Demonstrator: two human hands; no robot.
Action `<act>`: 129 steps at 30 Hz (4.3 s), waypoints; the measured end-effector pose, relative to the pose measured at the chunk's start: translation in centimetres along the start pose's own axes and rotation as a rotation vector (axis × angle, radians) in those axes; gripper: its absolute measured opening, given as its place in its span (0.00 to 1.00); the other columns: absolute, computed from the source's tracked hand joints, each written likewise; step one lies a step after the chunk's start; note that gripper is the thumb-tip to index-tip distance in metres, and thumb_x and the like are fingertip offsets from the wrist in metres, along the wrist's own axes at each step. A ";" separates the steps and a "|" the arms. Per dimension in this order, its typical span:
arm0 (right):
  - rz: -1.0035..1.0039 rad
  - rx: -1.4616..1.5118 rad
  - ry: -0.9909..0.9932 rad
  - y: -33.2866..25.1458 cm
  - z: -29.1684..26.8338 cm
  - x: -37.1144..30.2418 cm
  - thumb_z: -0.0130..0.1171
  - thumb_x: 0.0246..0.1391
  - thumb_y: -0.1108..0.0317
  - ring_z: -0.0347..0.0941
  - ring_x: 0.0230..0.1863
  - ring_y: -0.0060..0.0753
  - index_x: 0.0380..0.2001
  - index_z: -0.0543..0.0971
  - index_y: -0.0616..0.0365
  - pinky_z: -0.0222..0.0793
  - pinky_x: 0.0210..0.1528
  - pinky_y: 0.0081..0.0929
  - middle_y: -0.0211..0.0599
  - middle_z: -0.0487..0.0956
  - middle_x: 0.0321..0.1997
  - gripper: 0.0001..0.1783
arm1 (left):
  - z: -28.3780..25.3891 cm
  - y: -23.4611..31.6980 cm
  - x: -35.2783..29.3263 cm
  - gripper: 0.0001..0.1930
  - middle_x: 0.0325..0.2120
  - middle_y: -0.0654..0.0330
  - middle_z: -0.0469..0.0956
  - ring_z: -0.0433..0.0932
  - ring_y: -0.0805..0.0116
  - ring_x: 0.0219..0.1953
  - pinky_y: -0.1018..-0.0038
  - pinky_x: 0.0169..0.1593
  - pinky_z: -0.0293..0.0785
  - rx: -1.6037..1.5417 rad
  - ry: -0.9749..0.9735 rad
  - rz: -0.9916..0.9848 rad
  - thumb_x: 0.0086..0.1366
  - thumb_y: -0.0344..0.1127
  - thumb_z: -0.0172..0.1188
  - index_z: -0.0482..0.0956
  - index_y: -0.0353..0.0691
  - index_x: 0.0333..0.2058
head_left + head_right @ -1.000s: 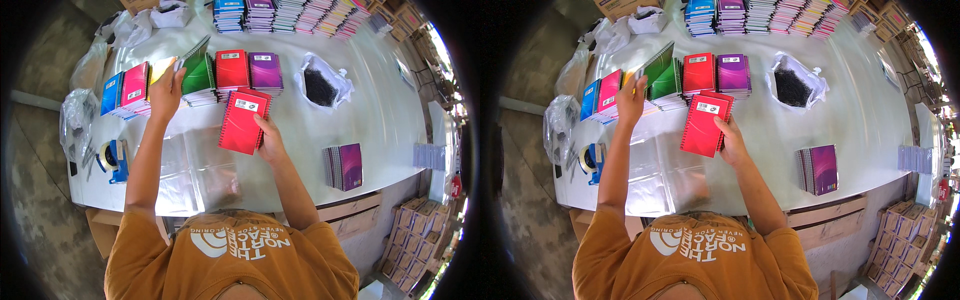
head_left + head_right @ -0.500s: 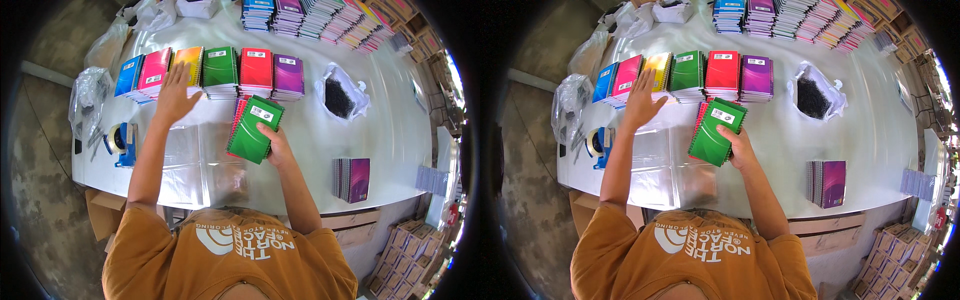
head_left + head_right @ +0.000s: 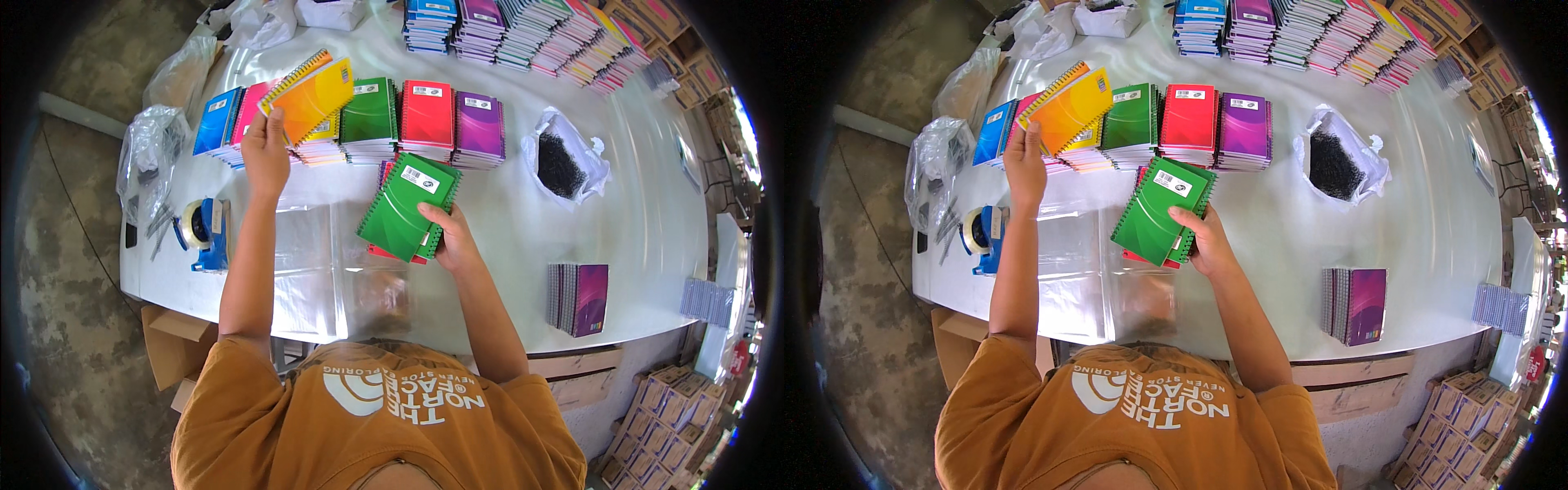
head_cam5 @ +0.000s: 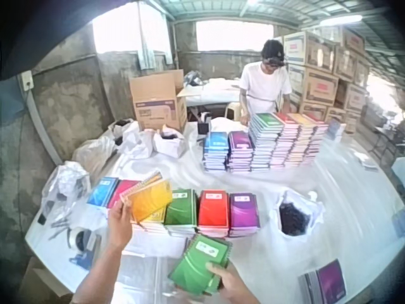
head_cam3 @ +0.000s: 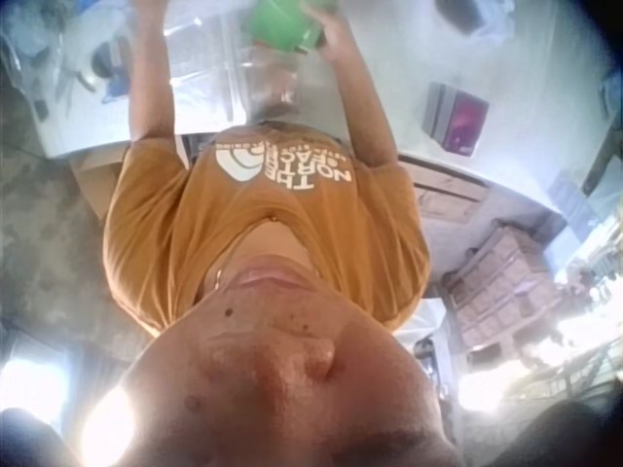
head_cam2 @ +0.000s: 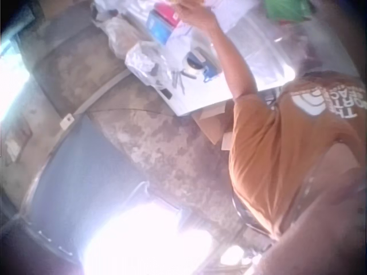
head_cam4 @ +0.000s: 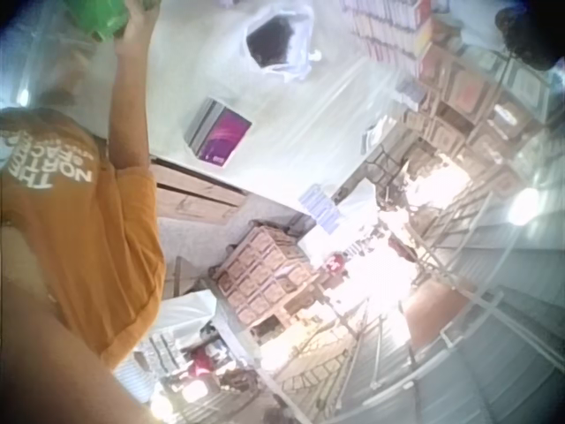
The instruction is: The person places stacks of colorful notebooks into plastic sleeves and seals them using adhesive tape.
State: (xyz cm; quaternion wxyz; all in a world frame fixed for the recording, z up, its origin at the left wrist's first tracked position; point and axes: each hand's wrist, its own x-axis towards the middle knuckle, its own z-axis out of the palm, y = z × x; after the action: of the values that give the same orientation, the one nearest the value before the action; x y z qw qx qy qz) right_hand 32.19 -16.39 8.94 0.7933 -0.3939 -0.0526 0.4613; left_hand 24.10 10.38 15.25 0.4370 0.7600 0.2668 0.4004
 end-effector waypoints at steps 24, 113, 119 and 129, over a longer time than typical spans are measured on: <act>0.244 -0.005 -0.395 -1.4 1.1 -3.3 0.65 0.42 0.60 0.70 0.52 0.35 0.56 0.64 0.63 0.63 0.57 0.32 0.44 0.72 0.52 0.38 | -0.1 5.2 -5.6 0.27 0.57 0.49 0.62 0.53 0.54 0.65 0.54 0.65 0.43 -0.471 -0.986 0.014 0.50 0.30 0.57 0.69 0.43 0.53; -0.094 -0.009 0.039 8.8 6.2 -5.2 0.59 0.48 0.68 0.76 0.38 0.29 0.45 0.69 0.61 0.74 0.41 0.29 0.37 0.76 0.39 0.21 | -14.9 -4.7 2.4 0.11 0.37 0.53 0.78 0.76 0.53 0.39 0.62 0.44 0.70 0.943 -0.003 0.140 0.61 0.32 0.52 0.77 0.41 0.41; -0.210 0.210 0.098 13.0 8.9 -4.0 0.64 0.48 0.61 0.72 0.45 0.31 0.53 0.63 0.60 0.71 0.47 0.31 0.39 0.72 0.48 0.32 | -12.1 1.4 -13.1 0.10 0.36 0.59 0.78 0.76 0.65 0.39 0.69 0.40 0.71 0.460 -0.476 0.971 0.54 0.29 0.59 0.80 0.45 0.36; -0.487 -0.548 -0.112 13.7 10.5 -5.4 0.73 0.32 0.70 0.64 0.54 0.30 0.55 0.60 0.58 0.61 0.56 0.30 0.37 0.68 0.51 0.45 | -12.3 -3.4 -16.1 0.47 0.57 0.52 0.59 0.56 0.59 0.61 0.66 0.63 0.48 -0.545 -0.706 -0.326 0.41 0.27 0.60 0.49 0.41 0.63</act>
State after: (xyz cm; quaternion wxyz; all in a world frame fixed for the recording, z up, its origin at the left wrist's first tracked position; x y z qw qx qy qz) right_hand 14.97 -10.96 8.41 0.7409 -0.5416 -0.3097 0.2486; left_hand 4.86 5.37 9.88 0.7416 0.6553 0.1032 0.0993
